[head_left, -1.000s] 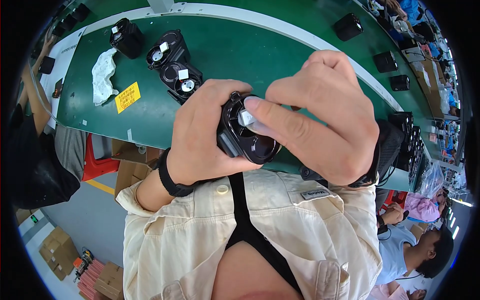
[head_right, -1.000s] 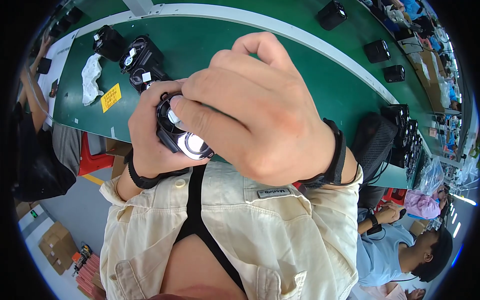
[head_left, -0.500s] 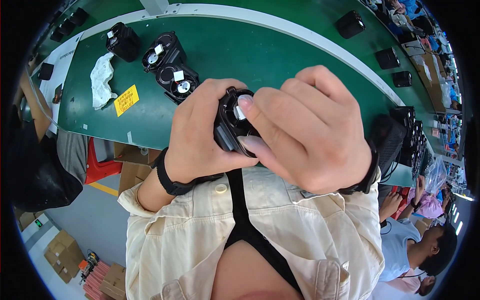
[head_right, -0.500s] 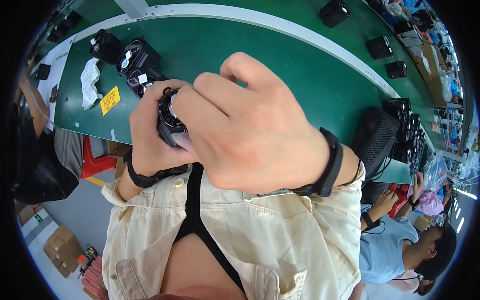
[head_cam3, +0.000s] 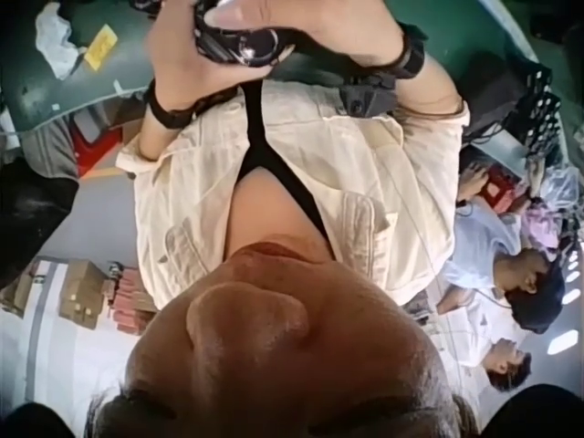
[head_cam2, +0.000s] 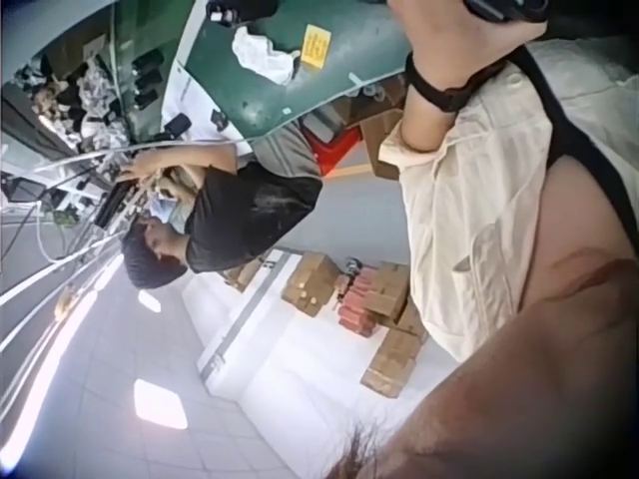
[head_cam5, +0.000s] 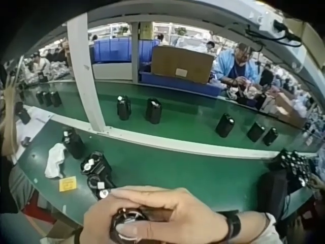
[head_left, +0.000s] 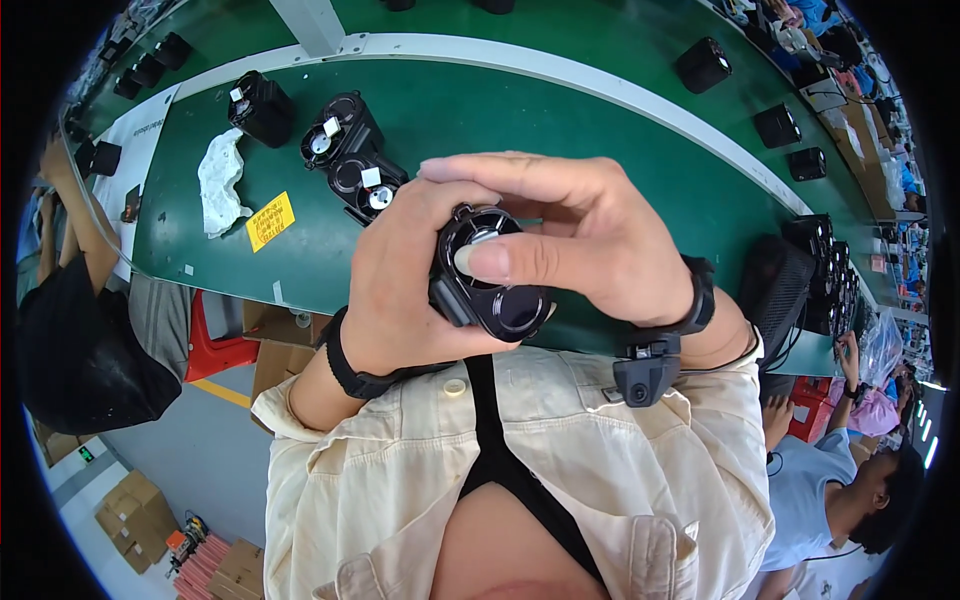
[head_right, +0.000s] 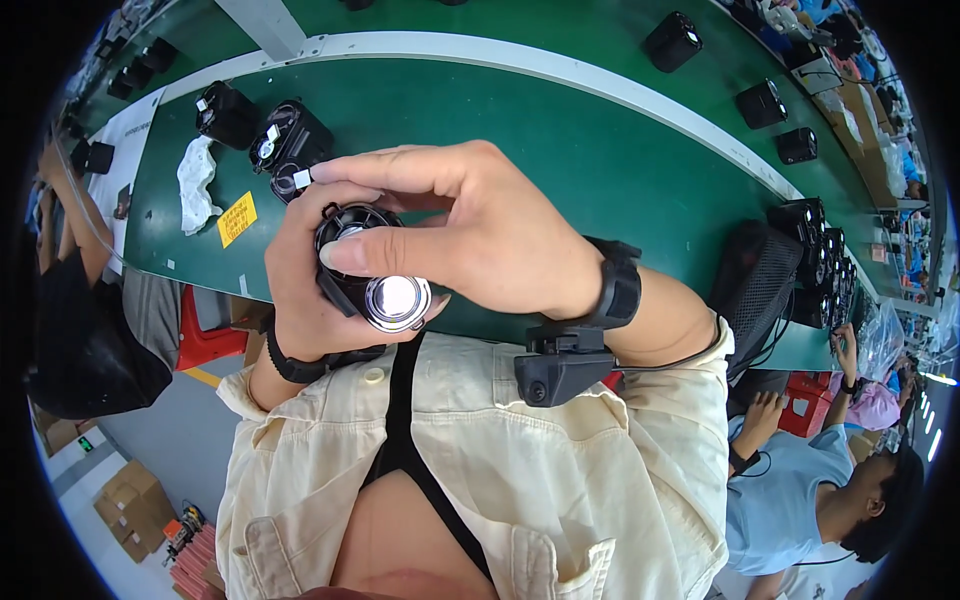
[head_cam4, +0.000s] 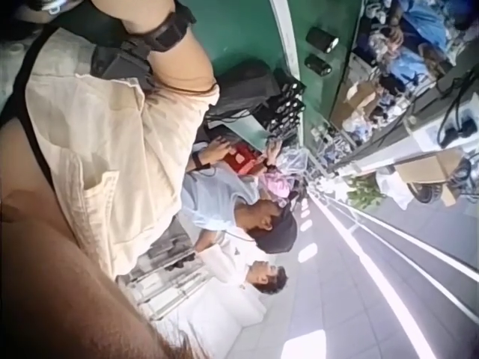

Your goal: The person picks up a rangefinder, peels a small white sticker from its lens area, and then presses a new white sticker onto the same spot. This process is repeated for several rangefinders, which are then placed back on the table.

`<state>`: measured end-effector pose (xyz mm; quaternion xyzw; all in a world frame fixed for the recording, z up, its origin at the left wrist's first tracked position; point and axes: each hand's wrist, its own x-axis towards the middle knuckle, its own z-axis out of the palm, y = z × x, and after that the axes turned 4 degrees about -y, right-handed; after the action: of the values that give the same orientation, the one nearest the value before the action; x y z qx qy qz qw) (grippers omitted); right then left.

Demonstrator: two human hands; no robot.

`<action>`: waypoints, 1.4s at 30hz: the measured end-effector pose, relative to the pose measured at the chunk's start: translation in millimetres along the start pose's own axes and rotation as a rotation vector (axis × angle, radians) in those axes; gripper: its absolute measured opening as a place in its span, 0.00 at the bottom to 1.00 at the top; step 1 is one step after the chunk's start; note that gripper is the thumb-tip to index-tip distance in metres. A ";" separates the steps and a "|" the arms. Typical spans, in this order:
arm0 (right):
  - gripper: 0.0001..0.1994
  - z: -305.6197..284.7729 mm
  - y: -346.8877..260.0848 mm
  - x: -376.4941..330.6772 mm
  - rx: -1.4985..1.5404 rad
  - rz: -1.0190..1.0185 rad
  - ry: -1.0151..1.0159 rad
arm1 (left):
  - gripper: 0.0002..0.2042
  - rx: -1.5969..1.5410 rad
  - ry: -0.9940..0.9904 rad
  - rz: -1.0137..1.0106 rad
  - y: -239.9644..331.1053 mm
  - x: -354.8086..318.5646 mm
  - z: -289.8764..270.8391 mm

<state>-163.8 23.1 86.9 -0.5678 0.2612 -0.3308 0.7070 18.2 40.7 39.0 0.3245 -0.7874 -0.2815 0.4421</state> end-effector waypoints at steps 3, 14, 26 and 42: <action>0.25 -7.3 2.3 3.4 -0.120 -0.043 -0.022 | 0.38 0.016 -0.027 0.003 -3.5 0.3 -0.2; 0.24 -8.5 6.9 6.2 0.238 0.042 -0.113 | 0.37 -0.021 -0.001 0.027 -3.0 4.0 0.2; 0.24 -12.4 9.5 9.2 0.146 -0.030 -0.095 | 0.34 0.009 -0.010 0.007 -2.1 12.9 0.4; 0.25 -48.5 10.9 18.5 0.005 -0.252 0.065 | 0.44 0.253 0.066 0.107 3.2 37.9 10.4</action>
<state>-186.2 -20.1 65.8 -0.5834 0.2099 -0.4359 0.6523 -6.9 15.6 56.2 0.3441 -0.8178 -0.1452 0.4379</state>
